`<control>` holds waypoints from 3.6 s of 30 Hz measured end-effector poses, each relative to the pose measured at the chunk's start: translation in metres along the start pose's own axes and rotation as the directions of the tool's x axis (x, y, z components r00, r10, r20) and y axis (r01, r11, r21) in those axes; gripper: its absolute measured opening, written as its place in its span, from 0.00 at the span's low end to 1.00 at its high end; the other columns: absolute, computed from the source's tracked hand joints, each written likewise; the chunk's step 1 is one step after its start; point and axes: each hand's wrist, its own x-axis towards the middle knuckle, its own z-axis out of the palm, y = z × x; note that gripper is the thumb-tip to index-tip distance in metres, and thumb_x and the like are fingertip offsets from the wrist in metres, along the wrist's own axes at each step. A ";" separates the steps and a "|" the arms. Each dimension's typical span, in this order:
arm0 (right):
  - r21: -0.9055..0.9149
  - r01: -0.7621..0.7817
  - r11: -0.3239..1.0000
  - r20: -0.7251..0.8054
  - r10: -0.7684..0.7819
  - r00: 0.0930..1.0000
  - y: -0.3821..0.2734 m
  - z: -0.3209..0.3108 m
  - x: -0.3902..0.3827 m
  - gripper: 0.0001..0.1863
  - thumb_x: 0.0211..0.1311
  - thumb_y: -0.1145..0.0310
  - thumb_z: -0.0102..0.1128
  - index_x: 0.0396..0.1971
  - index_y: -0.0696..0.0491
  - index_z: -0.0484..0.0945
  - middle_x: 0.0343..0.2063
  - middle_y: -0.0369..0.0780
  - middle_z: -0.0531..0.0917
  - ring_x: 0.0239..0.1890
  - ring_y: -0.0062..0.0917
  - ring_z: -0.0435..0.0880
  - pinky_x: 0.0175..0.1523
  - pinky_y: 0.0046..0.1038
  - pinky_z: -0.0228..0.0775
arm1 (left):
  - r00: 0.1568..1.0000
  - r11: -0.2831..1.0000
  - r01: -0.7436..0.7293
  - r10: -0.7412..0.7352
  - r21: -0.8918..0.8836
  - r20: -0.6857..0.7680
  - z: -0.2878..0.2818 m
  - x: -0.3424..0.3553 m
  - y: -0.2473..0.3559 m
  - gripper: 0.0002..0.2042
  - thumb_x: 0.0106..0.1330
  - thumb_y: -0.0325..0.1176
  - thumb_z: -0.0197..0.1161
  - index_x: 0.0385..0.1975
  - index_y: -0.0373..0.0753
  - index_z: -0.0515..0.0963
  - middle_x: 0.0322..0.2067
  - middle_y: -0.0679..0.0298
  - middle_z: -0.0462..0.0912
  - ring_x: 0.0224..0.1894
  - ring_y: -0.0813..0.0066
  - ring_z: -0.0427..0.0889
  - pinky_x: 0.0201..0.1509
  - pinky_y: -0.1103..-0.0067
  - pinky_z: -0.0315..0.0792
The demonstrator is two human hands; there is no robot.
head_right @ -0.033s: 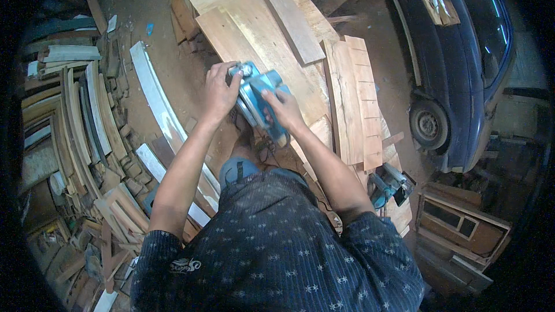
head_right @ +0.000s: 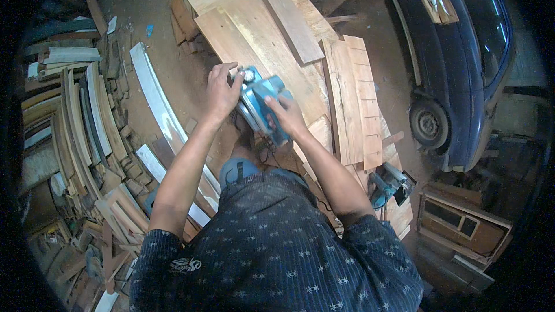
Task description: The person marks a wooden plank with a square and pencil, then retrieves a hand saw to cut a piece of wood. They clamp the wood to a workbench and use a circular saw to cut several planks, followed by sanding the cut pieces with an electric sander.
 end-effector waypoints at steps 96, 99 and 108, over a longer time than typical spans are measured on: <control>-0.084 0.029 0.996 -0.035 -0.032 0.999 -0.062 0.057 0.137 0.32 0.65 0.41 0.62 0.34 0.62 0.82 0.22 0.39 0.81 0.17 0.22 0.79 0.22 0.26 0.71 | 0.891 0.566 0.053 0.345 -0.823 0.294 -0.205 -0.038 0.125 0.15 0.77 0.36 0.50 0.42 0.36 0.85 0.33 0.60 0.86 0.37 0.71 0.82 0.46 0.76 0.73; -0.071 0.026 0.997 -0.018 -0.028 0.999 -0.046 0.045 0.104 0.30 0.66 0.42 0.62 0.34 0.62 0.81 0.22 0.39 0.81 0.17 0.21 0.78 0.22 0.25 0.71 | 0.834 0.477 -0.048 0.503 -0.878 0.228 -0.259 -0.050 0.180 0.15 0.77 0.36 0.50 0.43 0.37 0.84 0.34 0.60 0.85 0.38 0.69 0.82 0.47 0.75 0.73; -0.052 -0.037 0.998 -0.015 0.036 0.999 0.017 -0.018 -0.015 0.28 0.68 0.44 0.61 0.37 0.60 0.80 0.24 0.37 0.80 0.20 0.18 0.79 0.26 0.23 0.71 | 0.765 0.494 0.125 0.505 -0.860 0.401 -0.262 -0.086 0.234 0.14 0.75 0.36 0.50 0.45 0.39 0.83 0.38 0.57 0.83 0.43 0.66 0.80 0.49 0.72 0.74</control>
